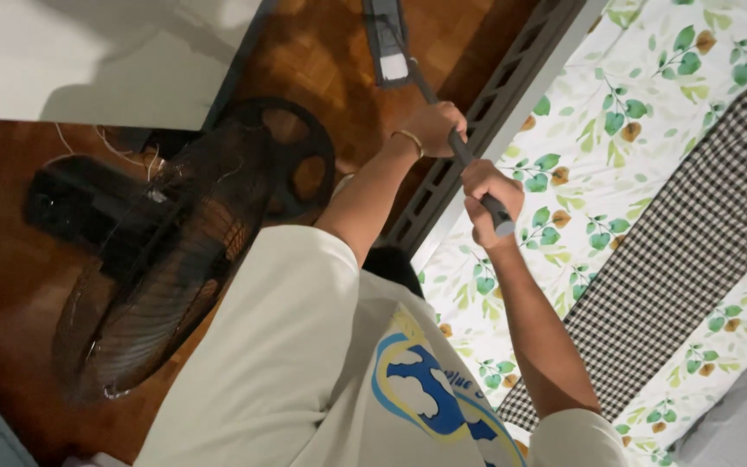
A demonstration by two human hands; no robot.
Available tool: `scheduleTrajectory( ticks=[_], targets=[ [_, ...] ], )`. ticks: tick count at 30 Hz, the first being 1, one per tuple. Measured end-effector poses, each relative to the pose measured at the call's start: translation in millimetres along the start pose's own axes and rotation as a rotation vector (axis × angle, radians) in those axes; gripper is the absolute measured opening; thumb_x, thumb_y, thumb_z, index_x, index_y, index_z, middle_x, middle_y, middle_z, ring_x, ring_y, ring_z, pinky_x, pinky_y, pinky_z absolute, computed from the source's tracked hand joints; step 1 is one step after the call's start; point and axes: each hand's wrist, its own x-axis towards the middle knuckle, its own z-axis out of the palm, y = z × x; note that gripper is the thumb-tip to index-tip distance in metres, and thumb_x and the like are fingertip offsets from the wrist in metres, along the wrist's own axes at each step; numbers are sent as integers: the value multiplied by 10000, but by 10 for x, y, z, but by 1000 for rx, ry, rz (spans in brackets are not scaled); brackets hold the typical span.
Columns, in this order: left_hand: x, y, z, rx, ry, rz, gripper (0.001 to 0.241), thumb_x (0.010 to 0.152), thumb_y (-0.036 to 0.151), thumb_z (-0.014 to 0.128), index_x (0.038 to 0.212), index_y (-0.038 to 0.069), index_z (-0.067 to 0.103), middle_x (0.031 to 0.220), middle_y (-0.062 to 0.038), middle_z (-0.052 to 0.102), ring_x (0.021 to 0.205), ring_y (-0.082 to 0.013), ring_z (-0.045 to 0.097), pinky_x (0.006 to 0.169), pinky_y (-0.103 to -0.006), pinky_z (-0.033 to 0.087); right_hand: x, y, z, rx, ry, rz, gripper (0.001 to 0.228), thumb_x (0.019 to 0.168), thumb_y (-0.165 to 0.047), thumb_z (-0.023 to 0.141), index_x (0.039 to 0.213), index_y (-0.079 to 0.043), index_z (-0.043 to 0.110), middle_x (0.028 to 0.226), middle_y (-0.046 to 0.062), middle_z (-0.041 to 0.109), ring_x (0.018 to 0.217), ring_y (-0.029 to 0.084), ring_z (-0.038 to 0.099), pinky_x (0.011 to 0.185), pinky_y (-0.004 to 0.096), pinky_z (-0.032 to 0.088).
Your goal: The recorder is using a mop to clean a wooden floor in a bedroom.
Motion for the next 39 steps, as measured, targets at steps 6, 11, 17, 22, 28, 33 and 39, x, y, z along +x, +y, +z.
scheduleTrajectory(
  ticks=[6, 11, 17, 22, 28, 33, 39],
  targets=[
    [-72, -385, 265, 26, 59, 88, 268, 833, 387, 633, 601, 258, 668, 723, 19, 743, 805, -208, 748, 724, -372, 590, 45, -30, 249, 11, 31, 21, 223, 891, -52, 645, 696, -27, 539, 669, 118, 532, 621, 309, 513, 677, 466, 468],
    [-141, -698, 250, -177, -166, -93, 184, 799, 364, 684, 700, 215, 730, 751, 11, 731, 836, -236, 691, 841, -366, 558, 45, 47, 358, 91, 73, -48, 228, 882, -65, 656, 690, -42, 534, 641, 98, 492, 589, 294, 481, 665, 438, 470],
    [-511, -1186, 586, -802, -190, -769, 133, 851, 215, 651, 747, 237, 570, 779, -15, 518, 791, -233, 428, 737, -393, 398, 106, 281, 357, 215, 44, -21, 230, 874, -58, 633, 675, -28, 523, 643, 103, 492, 613, 289, 478, 655, 428, 466],
    [-756, -542, -330, -153, -68, -536, 202, 682, 284, 813, 874, 333, 773, 986, 30, 763, 1048, -261, 717, 922, -400, 584, 195, 228, 432, 247, -40, -28, 230, 838, -64, 660, 636, -37, 554, 616, 95, 530, 597, 295, 526, 645, 406, 476],
    [-988, -408, -559, 54, -50, -430, 68, 775, 219, 668, 787, 225, 735, 879, -36, 756, 942, -291, 731, 830, -424, 612, 289, 142, 578, 164, -222, -45, 241, 853, -108, 657, 651, -75, 530, 578, 79, 461, 493, 303, 447, 545, 383, 447],
    [-866, -447, -501, 61, -76, -452, 95, 777, 265, 645, 812, 223, 723, 896, -21, 751, 965, -285, 729, 822, -441, 610, 245, 336, 433, 167, -241, -40, 226, 852, -80, 629, 638, -77, 556, 578, 71, 519, 502, 294, 483, 545, 385, 444],
    [-309, -627, 521, -158, 131, -431, 458, 688, 407, 873, 1076, 214, 724, 1200, -119, 662, 1250, -305, 598, 1134, -379, 476, 186, -6, -34, 37, -9, 102, 219, 902, -79, 595, 684, -57, 595, 601, 82, 515, 536, 265, 491, 575, 354, 463]
  ],
)
